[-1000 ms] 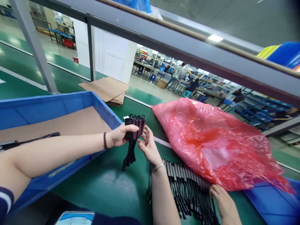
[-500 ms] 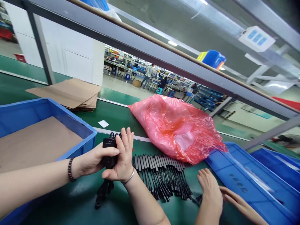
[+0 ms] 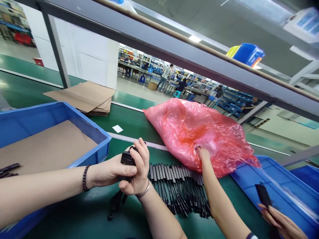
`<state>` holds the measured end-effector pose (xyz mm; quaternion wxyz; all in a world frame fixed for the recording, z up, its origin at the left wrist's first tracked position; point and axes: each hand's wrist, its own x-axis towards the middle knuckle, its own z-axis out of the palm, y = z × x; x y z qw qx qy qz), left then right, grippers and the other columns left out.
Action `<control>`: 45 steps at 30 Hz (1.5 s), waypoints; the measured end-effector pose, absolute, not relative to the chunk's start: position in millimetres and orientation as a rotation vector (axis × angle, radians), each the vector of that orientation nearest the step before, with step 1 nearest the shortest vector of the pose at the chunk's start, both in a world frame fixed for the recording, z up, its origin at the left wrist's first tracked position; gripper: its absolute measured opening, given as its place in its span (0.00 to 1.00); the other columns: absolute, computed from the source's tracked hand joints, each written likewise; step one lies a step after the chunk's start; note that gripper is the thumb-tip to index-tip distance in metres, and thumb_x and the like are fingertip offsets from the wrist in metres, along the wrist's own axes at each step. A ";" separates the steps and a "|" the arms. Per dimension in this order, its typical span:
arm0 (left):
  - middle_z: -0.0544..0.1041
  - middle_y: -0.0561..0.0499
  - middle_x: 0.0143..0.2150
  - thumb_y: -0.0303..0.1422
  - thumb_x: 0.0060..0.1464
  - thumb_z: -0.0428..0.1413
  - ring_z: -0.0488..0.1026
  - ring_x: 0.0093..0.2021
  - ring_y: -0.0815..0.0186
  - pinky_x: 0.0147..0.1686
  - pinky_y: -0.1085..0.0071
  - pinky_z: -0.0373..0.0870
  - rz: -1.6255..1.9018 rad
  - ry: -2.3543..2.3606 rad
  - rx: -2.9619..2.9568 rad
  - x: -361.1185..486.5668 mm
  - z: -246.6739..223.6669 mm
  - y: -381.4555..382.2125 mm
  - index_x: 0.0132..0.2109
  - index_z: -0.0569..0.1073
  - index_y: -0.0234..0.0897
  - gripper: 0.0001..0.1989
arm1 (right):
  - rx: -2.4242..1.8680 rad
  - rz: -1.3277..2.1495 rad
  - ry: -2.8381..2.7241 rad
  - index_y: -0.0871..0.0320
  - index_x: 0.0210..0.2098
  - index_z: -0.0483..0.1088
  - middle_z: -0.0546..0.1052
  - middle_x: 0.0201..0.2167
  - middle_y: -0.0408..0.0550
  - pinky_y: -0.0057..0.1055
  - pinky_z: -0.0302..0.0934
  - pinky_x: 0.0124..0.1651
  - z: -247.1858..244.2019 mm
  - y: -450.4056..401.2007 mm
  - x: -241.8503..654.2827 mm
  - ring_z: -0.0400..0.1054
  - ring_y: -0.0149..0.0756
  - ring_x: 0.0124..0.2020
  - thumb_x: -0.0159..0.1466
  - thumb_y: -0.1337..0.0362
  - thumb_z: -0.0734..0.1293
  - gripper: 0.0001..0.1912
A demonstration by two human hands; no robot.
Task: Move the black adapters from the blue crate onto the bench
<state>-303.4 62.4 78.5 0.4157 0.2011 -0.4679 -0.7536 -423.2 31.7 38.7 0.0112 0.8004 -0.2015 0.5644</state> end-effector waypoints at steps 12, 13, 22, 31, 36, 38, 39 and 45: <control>0.71 0.49 0.42 0.49 0.45 0.55 0.66 0.49 0.64 0.48 0.70 0.60 -2.011 -0.767 0.430 -305.2 73.5 58.5 0.47 0.68 0.41 0.25 | 2.647 1.771 -0.667 0.57 0.55 0.53 0.56 0.56 0.55 0.55 0.49 0.57 54.8 37.4 -422.0 0.50 0.51 0.58 0.53 0.64 0.59 0.30; 0.71 0.48 0.41 0.50 0.46 0.54 0.66 0.48 0.64 0.48 0.70 0.60 -2.024 -0.722 0.435 -305.5 73.7 58.0 0.47 0.68 0.40 0.25 | 2.656 1.758 -0.677 0.58 0.55 0.53 0.56 0.57 0.55 0.55 0.49 0.57 55.2 37.3 -422.1 0.50 0.50 0.58 0.53 0.64 0.59 0.30; 0.72 0.48 0.40 0.50 0.51 0.49 0.68 0.45 0.65 0.48 0.70 0.62 -1.953 -0.568 0.492 -313.0 76.6 53.4 0.46 0.69 0.38 0.23 | 2.688 1.641 -0.737 0.57 0.56 0.53 0.55 0.58 0.55 0.52 0.53 0.55 54.5 28.0 -425.1 0.52 0.49 0.57 0.53 0.65 0.59 0.30; 0.73 0.49 0.41 0.54 0.50 0.46 0.68 0.47 0.64 0.47 0.70 0.64 -1.927 -0.483 0.537 -313.3 71.4 48.8 0.46 0.70 0.40 0.26 | 2.677 1.415 -0.909 0.59 0.59 0.50 0.49 0.61 0.53 0.53 0.46 0.59 47.9 29.5 -415.6 0.42 0.49 0.61 0.55 0.63 0.58 0.32; 0.75 0.48 0.36 0.54 0.48 0.47 0.70 0.43 0.62 0.42 0.70 0.66 -1.913 -0.454 0.571 -311.1 66.1 46.3 0.45 0.71 0.39 0.27 | 2.766 1.312 -0.827 0.59 0.62 0.44 0.40 0.64 0.54 0.56 0.41 0.59 48.2 26.5 -416.6 0.35 0.54 0.63 0.57 0.54 0.59 0.37; 0.75 0.49 0.34 0.55 0.48 0.47 0.71 0.42 0.62 0.41 0.71 0.66 -1.898 -0.440 0.586 -309.4 64.4 44.4 0.45 0.71 0.39 0.27 | 2.800 1.287 -0.760 0.57 0.61 0.47 0.39 0.64 0.53 0.56 0.41 0.59 48.1 22.6 -418.4 0.35 0.55 0.63 0.57 0.50 0.60 0.37; 0.75 0.49 0.34 0.55 0.48 0.47 0.71 0.41 0.62 0.40 0.71 0.67 -1.894 -0.434 0.590 -308.6 64.1 43.7 0.45 0.71 0.39 0.27 | 2.810 1.283 -0.737 0.56 0.61 0.49 0.40 0.64 0.52 0.55 0.41 0.59 47.9 20.5 -419.4 0.36 0.55 0.63 0.57 0.49 0.60 0.36; 0.74 0.47 0.38 0.55 0.49 0.46 0.70 0.42 0.62 0.43 0.69 0.66 -1.923 -0.475 0.590 -307.3 68.5 43.8 0.44 0.70 0.36 0.28 | 2.760 1.398 -0.700 0.55 0.58 0.54 0.52 0.60 0.52 0.49 0.49 0.58 45.3 13.6 -423.7 0.49 0.47 0.59 0.57 0.55 0.61 0.31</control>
